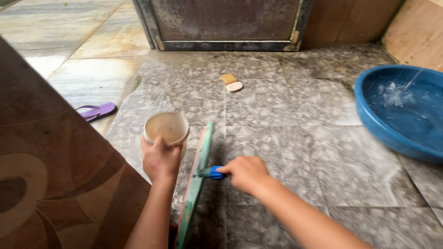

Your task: The person wipes the bathroom floor using a squeegee, then pours water from a mug onto a faucet and the tiles, and scrubs the surfaces with a brush.

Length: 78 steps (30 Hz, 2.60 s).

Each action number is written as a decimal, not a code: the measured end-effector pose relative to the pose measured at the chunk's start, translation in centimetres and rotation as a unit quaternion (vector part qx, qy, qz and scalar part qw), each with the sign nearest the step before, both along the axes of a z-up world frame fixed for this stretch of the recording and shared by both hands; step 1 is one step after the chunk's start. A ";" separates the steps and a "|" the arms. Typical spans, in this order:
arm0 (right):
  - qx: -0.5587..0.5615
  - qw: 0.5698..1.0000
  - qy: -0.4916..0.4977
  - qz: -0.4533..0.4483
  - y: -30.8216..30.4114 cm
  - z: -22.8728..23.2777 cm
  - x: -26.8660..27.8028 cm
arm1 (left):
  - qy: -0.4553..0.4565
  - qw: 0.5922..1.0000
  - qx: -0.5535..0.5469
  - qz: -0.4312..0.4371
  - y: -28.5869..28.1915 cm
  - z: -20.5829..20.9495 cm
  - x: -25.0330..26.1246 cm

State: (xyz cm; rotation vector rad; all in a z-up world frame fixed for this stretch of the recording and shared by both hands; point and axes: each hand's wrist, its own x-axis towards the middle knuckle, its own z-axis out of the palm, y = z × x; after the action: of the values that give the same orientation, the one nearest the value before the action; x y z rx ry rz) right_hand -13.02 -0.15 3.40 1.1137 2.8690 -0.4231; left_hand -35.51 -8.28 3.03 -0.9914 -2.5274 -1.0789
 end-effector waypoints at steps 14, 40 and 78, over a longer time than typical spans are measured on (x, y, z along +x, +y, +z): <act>-0.095 0.956 -0.149 -0.233 13.1 -4.9 24.7 | 0.119 0.976 -0.100 -0.154 3.3 1.5 1.1; -0.090 0.948 0.195 -0.233 12.8 -6.5 35.3 | 0.116 0.897 -0.305 -0.297 15.0 6.3 30.7; 0.231 0.904 0.066 -0.355 27.6 -1.4 57.3 | 0.467 0.648 -0.312 -0.515 27.8 6.2 51.8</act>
State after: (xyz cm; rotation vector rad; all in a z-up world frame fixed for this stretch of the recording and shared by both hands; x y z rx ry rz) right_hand 44.26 27.43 2.01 2.2958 2.6278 0.2153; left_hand 16.27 19.52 9.21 -2.4527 -1.2632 0.3709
